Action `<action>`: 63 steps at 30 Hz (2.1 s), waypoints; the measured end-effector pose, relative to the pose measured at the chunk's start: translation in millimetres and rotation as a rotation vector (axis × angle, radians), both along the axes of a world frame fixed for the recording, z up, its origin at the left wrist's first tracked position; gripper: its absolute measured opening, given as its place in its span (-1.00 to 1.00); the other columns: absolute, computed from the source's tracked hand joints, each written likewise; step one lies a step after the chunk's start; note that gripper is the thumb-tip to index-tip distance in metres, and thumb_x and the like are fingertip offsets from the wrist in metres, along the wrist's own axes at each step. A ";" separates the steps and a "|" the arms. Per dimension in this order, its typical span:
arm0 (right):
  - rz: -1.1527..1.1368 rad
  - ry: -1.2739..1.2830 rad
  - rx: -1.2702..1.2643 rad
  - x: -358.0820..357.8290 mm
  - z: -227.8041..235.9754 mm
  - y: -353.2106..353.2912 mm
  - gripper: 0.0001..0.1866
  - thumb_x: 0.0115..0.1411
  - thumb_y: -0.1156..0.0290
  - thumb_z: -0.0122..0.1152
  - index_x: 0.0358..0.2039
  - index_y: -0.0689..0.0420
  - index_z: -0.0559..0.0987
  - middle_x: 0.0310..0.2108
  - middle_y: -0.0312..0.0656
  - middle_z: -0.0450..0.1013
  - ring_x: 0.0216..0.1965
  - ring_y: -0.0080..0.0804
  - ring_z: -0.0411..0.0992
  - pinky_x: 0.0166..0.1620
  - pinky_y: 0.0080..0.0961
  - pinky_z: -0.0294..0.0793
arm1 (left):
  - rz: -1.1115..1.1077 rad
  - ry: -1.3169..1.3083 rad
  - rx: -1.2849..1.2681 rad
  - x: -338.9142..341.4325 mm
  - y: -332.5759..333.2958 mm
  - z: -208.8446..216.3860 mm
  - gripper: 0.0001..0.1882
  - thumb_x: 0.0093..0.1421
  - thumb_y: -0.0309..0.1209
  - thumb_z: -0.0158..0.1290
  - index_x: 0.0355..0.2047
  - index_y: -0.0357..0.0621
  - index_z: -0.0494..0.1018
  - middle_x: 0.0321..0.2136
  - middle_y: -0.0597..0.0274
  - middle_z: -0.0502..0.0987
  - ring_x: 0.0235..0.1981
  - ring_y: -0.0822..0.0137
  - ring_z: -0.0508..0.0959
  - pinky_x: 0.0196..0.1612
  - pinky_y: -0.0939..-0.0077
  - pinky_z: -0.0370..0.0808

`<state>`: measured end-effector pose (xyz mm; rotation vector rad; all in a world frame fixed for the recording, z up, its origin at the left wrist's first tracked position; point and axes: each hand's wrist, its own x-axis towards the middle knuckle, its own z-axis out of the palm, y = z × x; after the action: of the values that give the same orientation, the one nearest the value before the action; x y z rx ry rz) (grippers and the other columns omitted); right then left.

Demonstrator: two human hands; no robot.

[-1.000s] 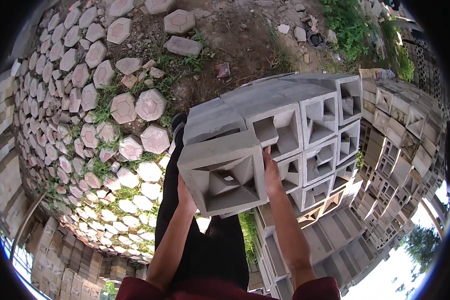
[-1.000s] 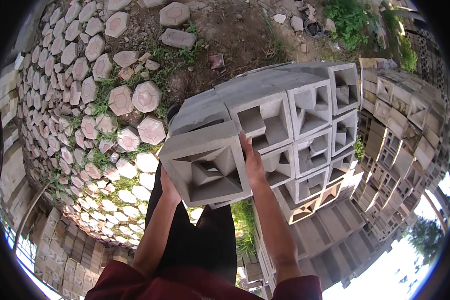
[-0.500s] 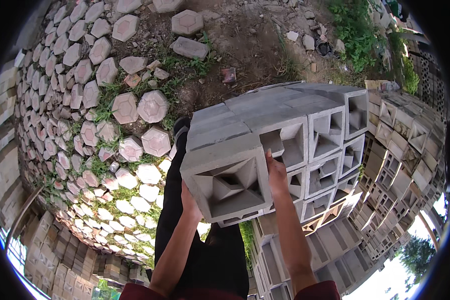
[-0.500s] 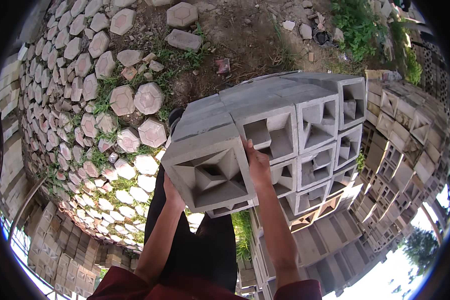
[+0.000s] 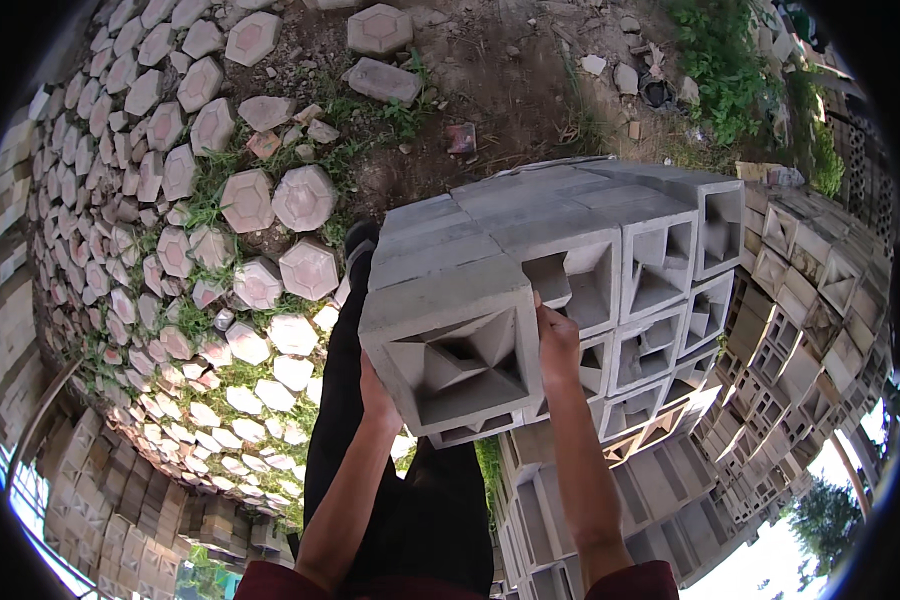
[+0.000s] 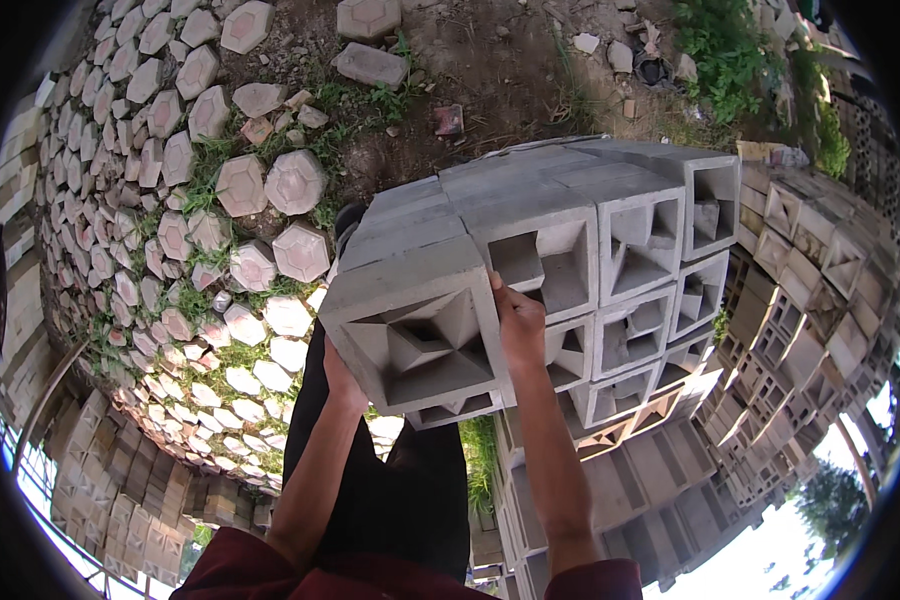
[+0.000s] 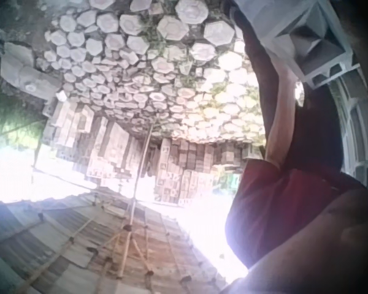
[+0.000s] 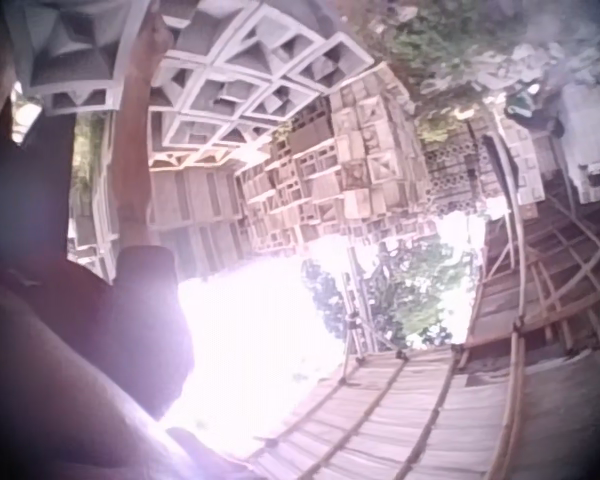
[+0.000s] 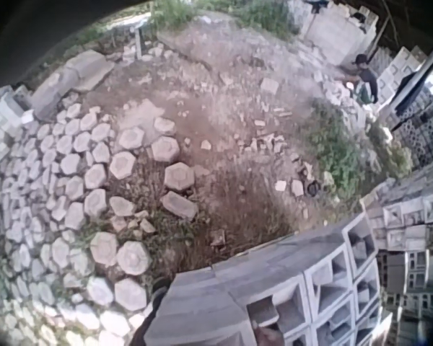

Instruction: The person picks up concrete decorative blocks from a large stack and moves them one by one to a smaller stack nearby, carefully placing each one on top of the pile.

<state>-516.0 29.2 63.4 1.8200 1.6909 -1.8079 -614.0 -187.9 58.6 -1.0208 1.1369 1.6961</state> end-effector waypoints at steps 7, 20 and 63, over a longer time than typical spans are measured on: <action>0.020 -0.038 0.115 -10.5 6.7 -3.1 -0.48 0.29 0.00 -0.03 -0.17 0.26 0.60 -0.48 -0.27 0.53 -0.41 -0.65 0.33 -0.27 -0.60 0.35 | 0.029 0.053 0.047 -2.9 3.4 0.8 -0.52 0.35 -0.11 -0.38 0.15 -0.07 0.18 0.04 0.19 0.35 0.07 0.23 0.37 0.11 0.29 0.32; 0.227 -0.288 0.500 -24.5 37.2 -21.7 -0.36 0.31 -0.04 -0.25 -0.39 0.27 0.63 -0.51 0.18 0.48 -0.35 0.08 0.46 -0.13 -0.26 0.39 | -0.003 0.190 0.147 15.6 -31.4 -49.0 -0.40 0.35 0.04 -0.39 0.17 -0.13 0.22 0.07 0.25 0.37 0.06 0.31 0.36 0.11 0.41 0.26; 1.741 0.834 0.203 23.2 233.7 -642.4 -0.59 0.15 0.14 0.15 -0.24 0.30 0.55 -0.40 -0.01 0.53 -0.32 -0.28 0.52 -0.23 -0.43 0.45 | -0.133 0.919 -0.992 270.0 -616.2 249.3 -0.67 0.24 -0.19 -0.03 -0.22 -0.22 0.49 -0.38 -0.01 0.57 -0.32 0.11 0.59 -0.23 0.30 0.50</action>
<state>-492.8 -613.2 297.2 -0.7738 2.2592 -1.3048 -344.0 -804.0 307.9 -0.6095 2.7382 1.4742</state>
